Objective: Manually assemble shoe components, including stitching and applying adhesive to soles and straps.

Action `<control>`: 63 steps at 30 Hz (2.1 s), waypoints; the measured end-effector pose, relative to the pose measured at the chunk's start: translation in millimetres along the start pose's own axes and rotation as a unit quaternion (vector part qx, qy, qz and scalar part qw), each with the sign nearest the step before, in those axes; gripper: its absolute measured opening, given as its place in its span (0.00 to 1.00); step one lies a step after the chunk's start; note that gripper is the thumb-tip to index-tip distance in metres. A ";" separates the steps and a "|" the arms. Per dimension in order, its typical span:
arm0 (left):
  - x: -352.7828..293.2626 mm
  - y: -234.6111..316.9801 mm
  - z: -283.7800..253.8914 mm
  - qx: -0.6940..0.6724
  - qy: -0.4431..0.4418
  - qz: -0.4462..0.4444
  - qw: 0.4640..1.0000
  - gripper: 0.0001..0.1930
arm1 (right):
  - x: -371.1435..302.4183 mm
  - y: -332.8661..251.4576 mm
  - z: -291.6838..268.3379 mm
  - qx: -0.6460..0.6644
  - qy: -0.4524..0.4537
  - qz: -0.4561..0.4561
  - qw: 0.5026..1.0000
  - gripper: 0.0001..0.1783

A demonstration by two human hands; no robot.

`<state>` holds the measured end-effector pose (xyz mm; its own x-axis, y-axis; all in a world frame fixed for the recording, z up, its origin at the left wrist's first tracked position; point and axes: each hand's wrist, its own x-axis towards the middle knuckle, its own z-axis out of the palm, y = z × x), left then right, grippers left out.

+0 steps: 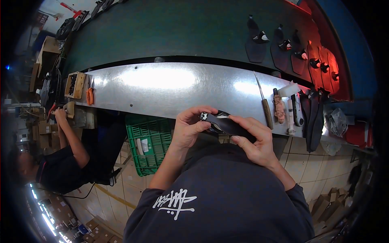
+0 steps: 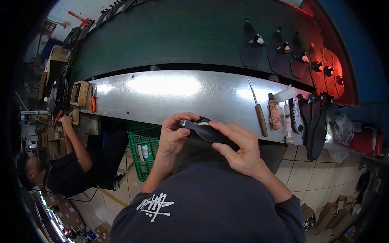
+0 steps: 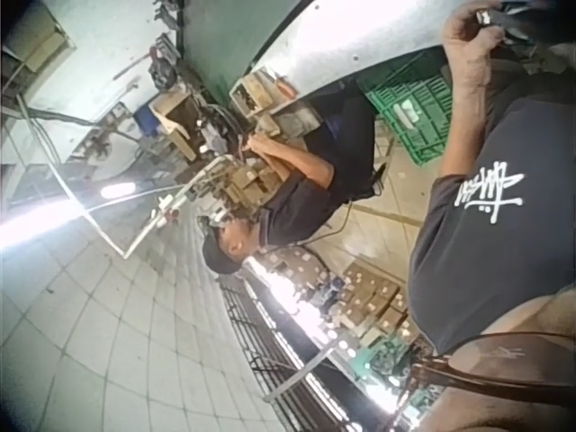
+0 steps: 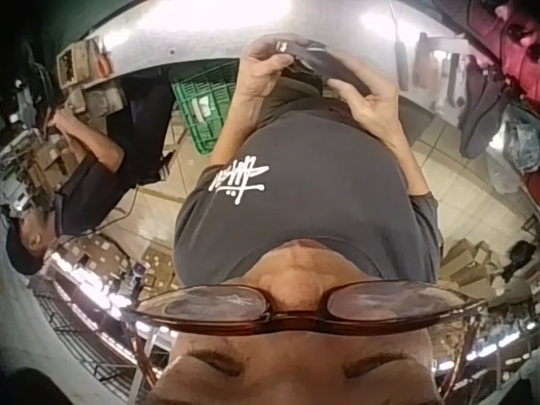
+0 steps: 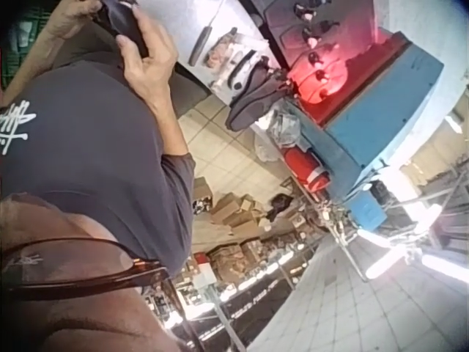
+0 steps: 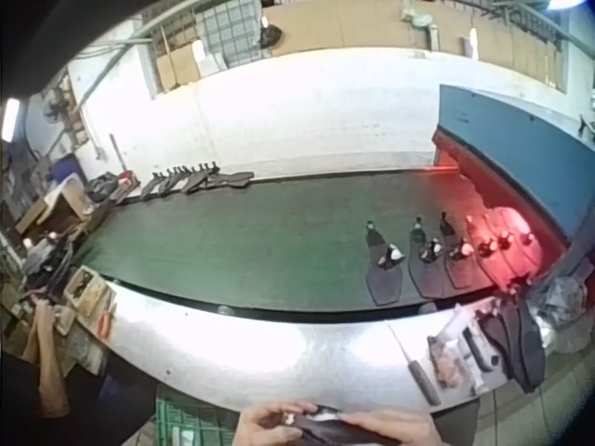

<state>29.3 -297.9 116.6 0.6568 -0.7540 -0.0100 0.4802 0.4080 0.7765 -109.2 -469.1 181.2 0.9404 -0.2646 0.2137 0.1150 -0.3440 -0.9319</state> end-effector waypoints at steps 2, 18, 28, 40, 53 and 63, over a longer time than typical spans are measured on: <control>0.9 0.8 1.0 0.003 0.000 -0.005 1.000 0.16 | -0.5 0.5 -0.5 0.009 -0.003 0.010 1.000 0.25; 3.3 1.1 2.1 0.031 -0.006 0.015 0.999 0.17 | 2.2 -0.7 -3.8 -0.003 -0.019 0.017 1.000 0.26; 2.7 6.1 0.8 0.122 -0.041 0.032 0.991 0.19 | 4.8 -6.7 -8.8 -0.098 -0.027 -0.018 0.995 0.28; 4.8 5.7 -0.9 0.151 -0.095 0.036 0.983 0.21 | 4.6 -5.1 -10.4 -0.141 -0.028 -0.045 0.989 0.26; 6.1 7.9 11.3 0.194 -0.115 0.020 0.974 0.25 | 2.4 -0.8 -9.1 -0.181 -0.032 -0.060 0.981 0.26; 0.2 3.5 24.8 0.202 -0.016 -0.106 0.973 0.23 | -1.0 23.5 -4.2 -0.022 -0.034 0.082 0.996 0.18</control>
<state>16.7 -309.4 134.9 0.5460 -0.8176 -0.1826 0.3304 0.0099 0.9438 -108.8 -480.7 160.3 0.9649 -0.2599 0.0375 -0.0553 -0.3407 -0.9386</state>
